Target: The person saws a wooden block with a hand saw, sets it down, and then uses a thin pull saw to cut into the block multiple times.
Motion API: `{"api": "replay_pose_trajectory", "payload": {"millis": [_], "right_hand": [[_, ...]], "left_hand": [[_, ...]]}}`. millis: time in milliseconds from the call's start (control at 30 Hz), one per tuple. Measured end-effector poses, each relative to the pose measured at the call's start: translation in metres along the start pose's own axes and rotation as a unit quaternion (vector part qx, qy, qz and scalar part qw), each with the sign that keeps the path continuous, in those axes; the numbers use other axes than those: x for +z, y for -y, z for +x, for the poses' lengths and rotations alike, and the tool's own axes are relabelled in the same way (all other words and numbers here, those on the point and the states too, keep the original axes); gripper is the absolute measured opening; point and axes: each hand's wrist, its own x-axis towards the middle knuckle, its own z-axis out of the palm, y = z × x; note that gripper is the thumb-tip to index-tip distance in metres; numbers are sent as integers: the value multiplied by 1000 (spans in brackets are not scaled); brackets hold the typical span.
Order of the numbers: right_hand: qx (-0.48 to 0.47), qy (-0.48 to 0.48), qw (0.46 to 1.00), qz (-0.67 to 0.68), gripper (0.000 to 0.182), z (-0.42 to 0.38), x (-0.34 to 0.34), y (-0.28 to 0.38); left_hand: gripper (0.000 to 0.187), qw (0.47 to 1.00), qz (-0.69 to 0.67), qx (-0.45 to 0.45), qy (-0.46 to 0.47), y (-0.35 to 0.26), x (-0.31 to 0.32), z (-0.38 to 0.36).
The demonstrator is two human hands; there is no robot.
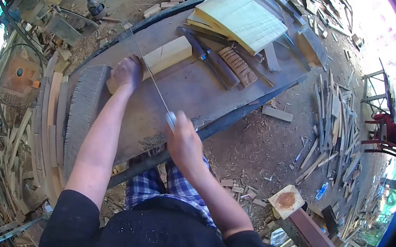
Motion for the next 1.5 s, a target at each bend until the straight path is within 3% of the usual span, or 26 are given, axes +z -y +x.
{"api": "replay_pose_trajectory", "payload": {"millis": [67,167,233,333,400,533,633,767,900,967,1100,1167,1300,1367,1500], "right_hand": [[33,30,999,-21,25,-52,-31,-5],[38,48,998,-21,24,-49,-37,6],[-1,-4,1000,-3,20,1,-3,11],[-1,2,999,-39,20,54,28,18],[-27,-11,999,-19,22,40,20,14],[30,37,999,-4,24,-67,-33,-4],[31,30,999,-17,26,-56,-36,11],[-22,-9,999,-39,24,54,33,16],[-20,-7,1000,-21,24,28,12,13],[-19,4,999,-34,23,3,5,13],[-5,11,999,-49,23,13,11,20],[0,4,998,-59,22,33,18,25],[-8,-26,999,-45,20,37,39,24],[-19,-40,999,11,18,4,22,15],[71,22,997,-8,23,-103,-29,-4]], "left_hand": [[56,1000,-8,8,-12,3,4,3],[56,999,11,35,-1,5,0,0],[55,1000,10,29,1,2,-1,-8],[53,1000,4,7,-19,-2,-4,-1],[52,1000,-3,-11,-13,0,0,-1],[52,1000,-1,-6,0,-2,-4,3],[52,1000,19,15,1,6,1,0],[52,1000,18,8,-15,3,2,2],[53,1000,-15,-5,-27,-3,6,-5],[52,985,4,83,-152,1,17,-26],[51,980,-21,95,-171,1,10,-18],[47,999,30,23,23,-4,-1,-1],[46,1000,-14,19,-11,0,9,8],[44,999,-26,10,28,-1,3,10],[43,1000,-21,2,-2,4,20,12]]}}
